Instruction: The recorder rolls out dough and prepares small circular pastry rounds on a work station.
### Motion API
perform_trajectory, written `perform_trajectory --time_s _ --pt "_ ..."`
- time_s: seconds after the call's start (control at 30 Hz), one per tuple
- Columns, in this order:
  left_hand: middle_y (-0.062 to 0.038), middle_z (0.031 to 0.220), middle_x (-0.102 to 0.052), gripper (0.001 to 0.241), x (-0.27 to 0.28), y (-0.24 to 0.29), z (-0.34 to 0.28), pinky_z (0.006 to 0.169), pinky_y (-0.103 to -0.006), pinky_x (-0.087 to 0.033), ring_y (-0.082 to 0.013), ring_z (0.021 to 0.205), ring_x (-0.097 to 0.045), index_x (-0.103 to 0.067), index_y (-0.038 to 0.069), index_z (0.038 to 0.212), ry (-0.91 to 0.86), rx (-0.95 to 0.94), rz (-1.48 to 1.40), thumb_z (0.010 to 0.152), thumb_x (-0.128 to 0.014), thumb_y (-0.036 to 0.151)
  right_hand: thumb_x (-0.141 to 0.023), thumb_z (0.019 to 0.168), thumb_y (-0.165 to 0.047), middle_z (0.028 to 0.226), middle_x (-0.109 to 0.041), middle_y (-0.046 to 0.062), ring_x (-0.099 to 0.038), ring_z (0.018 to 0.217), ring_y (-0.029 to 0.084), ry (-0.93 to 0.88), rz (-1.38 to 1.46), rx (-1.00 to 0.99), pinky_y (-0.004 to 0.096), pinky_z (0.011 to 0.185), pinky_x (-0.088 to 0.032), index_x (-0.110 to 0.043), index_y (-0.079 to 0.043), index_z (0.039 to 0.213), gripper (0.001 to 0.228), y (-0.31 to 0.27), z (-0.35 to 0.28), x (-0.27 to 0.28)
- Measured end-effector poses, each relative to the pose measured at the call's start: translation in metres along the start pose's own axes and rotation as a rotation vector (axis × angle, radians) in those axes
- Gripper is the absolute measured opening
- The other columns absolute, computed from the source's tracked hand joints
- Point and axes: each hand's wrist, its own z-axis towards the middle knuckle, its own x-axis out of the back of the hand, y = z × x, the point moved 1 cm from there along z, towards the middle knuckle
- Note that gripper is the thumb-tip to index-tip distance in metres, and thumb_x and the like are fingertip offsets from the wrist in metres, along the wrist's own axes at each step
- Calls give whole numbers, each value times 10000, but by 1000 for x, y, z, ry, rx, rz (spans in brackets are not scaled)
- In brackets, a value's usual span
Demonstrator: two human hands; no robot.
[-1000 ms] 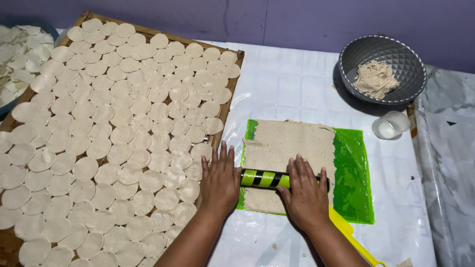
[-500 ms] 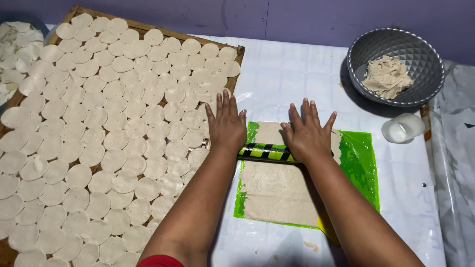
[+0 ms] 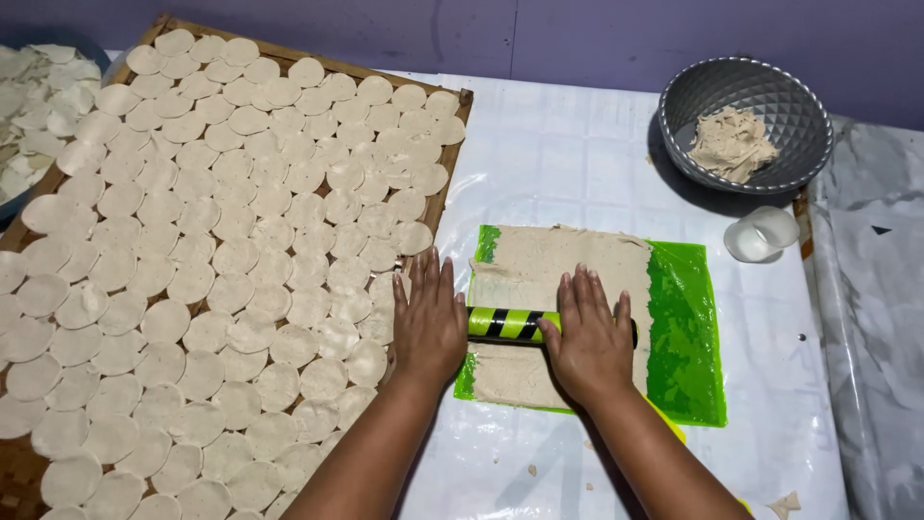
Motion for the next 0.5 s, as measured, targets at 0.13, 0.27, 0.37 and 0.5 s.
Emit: perform_trajectory --time_s 0.13,0.27,0.37,0.5 --pt "-188 1678 -181 612 1 -2 -34 1228 -585 -33 -305 1570 -116 -313 -8 1570 60 -49 -11 1053 -342 317 -384 981 -541 1642 -298 181 -247 1530 300 100 112 61 607 1210 -124 -311 -22 1569 788 3 -29 -7" --pt "-149 1681 -115 645 26 3 -9 1180 -637 86 -290 1558 -36 -273 61 1570 -132 55 39 1015 -338 382 -320 1031 -555 1659 -225 147 -178 1545 279 -237 164 -55 597 1214 -45 -263 -92 1592 729 13 6 10" --pt "-142 1698 -105 682 34 7 27 1190 -622 91 -281 1565 -34 -278 56 1574 -37 108 2 1006 -349 426 -282 1045 -540 1681 -171 135 -138 1556 270 -219 160 -130 635 1202 6 -258 -146 1605 685 17 42 11" --pt "-131 1697 -106 616 -2 2 35 1209 -623 88 -291 1580 -30 -305 88 1569 -127 132 -41 1039 -316 400 -271 1045 -518 1679 -132 120 -89 1561 271 -267 13 -113 651 1188 18 -273 -257 1599 613 8 49 2"
